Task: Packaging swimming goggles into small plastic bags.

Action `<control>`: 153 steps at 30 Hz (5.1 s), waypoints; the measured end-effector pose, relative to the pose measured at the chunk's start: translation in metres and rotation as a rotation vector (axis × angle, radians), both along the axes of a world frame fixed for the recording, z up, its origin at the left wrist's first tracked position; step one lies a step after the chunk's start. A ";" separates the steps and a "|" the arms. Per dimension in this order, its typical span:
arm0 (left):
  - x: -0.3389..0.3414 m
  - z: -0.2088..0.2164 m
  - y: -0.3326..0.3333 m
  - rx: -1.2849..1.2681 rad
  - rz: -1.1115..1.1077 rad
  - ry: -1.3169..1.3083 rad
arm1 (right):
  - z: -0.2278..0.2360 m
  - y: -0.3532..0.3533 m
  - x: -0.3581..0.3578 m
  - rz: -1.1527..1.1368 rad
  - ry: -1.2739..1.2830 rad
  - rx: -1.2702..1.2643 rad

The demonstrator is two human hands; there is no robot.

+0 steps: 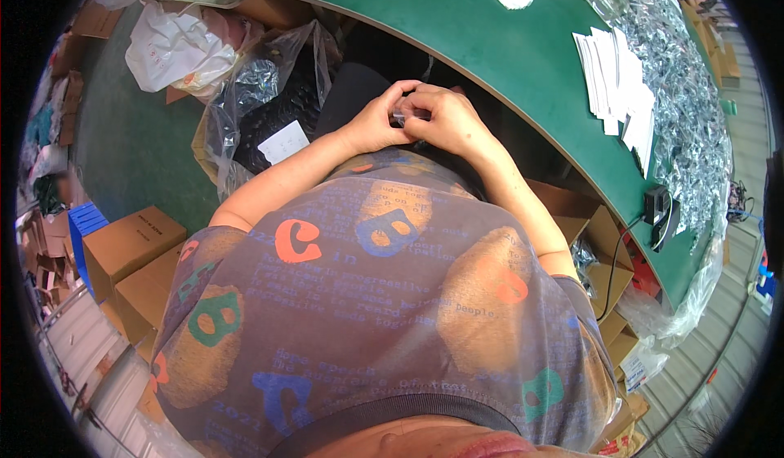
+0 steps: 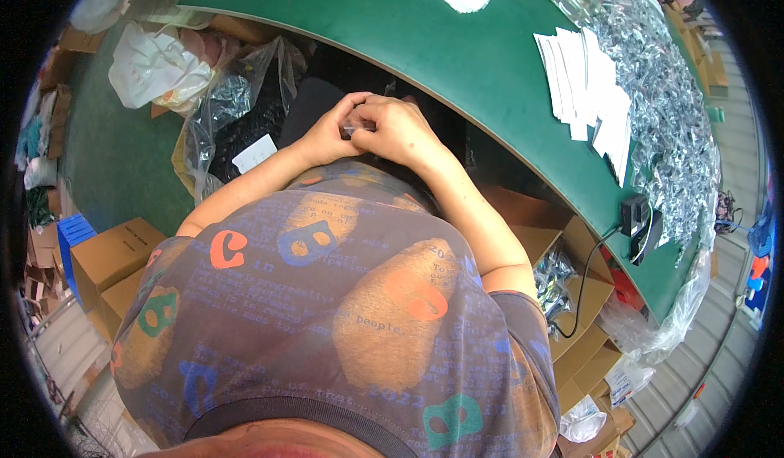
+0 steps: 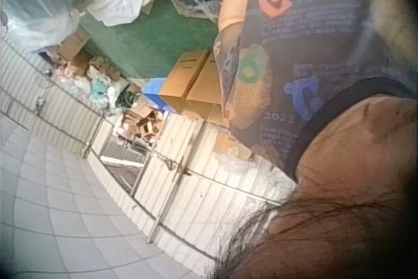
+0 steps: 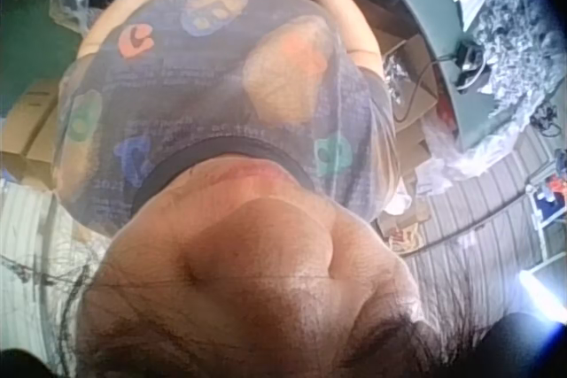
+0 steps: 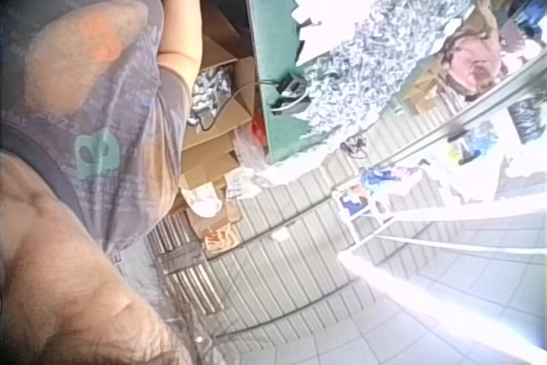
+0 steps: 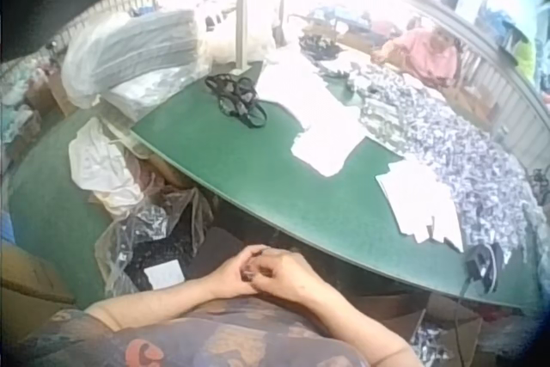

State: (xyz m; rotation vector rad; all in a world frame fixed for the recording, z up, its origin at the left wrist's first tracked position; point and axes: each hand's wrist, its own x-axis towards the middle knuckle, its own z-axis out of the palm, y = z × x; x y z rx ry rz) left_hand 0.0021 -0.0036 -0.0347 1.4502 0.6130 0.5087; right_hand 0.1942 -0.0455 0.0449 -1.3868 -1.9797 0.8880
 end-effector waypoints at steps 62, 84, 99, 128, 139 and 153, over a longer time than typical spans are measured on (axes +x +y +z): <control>0.053 0.172 0.426 1.520 0.025 1.162 | 0.273 -0.435 0.256 -1.434 -0.964 -0.700; 0.019 0.316 0.114 1.575 0.221 0.051 | 0.159 0.078 0.057 -0.263 0.011 0.569; 0.016 0.166 0.028 -0.714 0.065 -0.479 | 0.118 0.163 0.322 -0.649 -0.951 0.244; 0.084 0.170 0.074 -0.284 0.278 -0.525 | 0.119 0.024 0.022 -0.428 0.186 0.385; 0.081 0.156 0.057 0.082 0.248 -0.526 | 0.113 0.013 0.028 -0.483 0.057 0.464; 0.050 0.175 0.034 0.031 -0.099 -0.025 | 0.084 -0.028 0.071 -0.340 0.442 0.026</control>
